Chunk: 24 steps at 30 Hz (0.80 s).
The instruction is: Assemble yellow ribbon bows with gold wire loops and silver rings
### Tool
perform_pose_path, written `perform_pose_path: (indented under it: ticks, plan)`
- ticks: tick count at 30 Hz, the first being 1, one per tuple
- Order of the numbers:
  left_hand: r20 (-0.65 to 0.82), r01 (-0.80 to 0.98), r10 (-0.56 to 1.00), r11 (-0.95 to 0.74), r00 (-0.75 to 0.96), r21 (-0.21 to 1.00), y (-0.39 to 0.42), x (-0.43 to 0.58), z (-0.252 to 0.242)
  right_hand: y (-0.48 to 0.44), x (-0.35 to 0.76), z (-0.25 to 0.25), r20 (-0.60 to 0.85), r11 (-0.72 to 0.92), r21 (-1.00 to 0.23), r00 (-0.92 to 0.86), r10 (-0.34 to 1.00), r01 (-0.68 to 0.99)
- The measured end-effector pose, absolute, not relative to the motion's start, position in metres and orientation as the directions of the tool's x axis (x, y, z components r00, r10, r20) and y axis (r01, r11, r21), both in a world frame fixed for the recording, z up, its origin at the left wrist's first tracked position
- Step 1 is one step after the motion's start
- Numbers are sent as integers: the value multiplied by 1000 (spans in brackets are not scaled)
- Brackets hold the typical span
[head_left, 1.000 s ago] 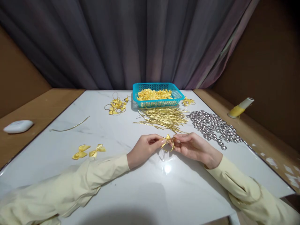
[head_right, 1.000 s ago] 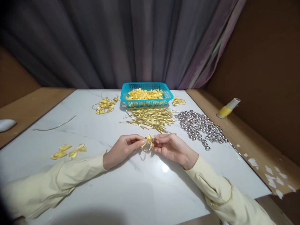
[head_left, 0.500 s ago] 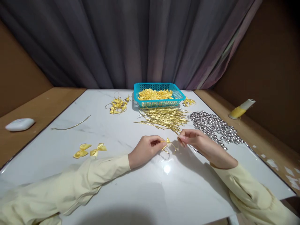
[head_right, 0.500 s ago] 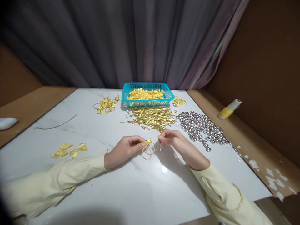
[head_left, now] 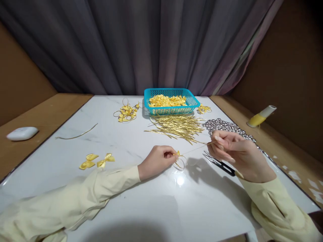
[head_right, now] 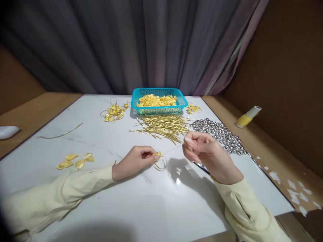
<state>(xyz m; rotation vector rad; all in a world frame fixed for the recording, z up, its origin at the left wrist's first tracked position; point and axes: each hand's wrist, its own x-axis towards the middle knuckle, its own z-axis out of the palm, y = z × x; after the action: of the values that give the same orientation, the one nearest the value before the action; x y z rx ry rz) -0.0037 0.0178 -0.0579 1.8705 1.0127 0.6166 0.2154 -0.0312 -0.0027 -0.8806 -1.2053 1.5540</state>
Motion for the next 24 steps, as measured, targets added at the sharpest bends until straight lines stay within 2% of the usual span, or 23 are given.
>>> perform_pose_path:
  ticks: [5, 12, 15, 19, 24]
  plan:
    - [7, 408, 832, -279, 554, 870, 18, -3, -57, -29, 218, 0, 20, -62, -955, -272, 962, -290]
    - [7, 423, 823, -300, 568, 855, 18, -3, -57, -27, 216, -5, 54, -70, -939, -346, 937, -335]
    - [33, 411, 816, -325, 577, 852, 18, -3, -58, -28, 217, -5, 24, -81, -953, -337, 941, -292]
    - [50, 403, 812, -340, 581, 850, 19, -4, -58, -28, 219, -2, -56, -101, -977, -232, 971, -187]
    - [40, 408, 811, -335, 583, 849, 19, -5, -58, -30, 221, 1, -20, -99, -961, -292, 956, -259]
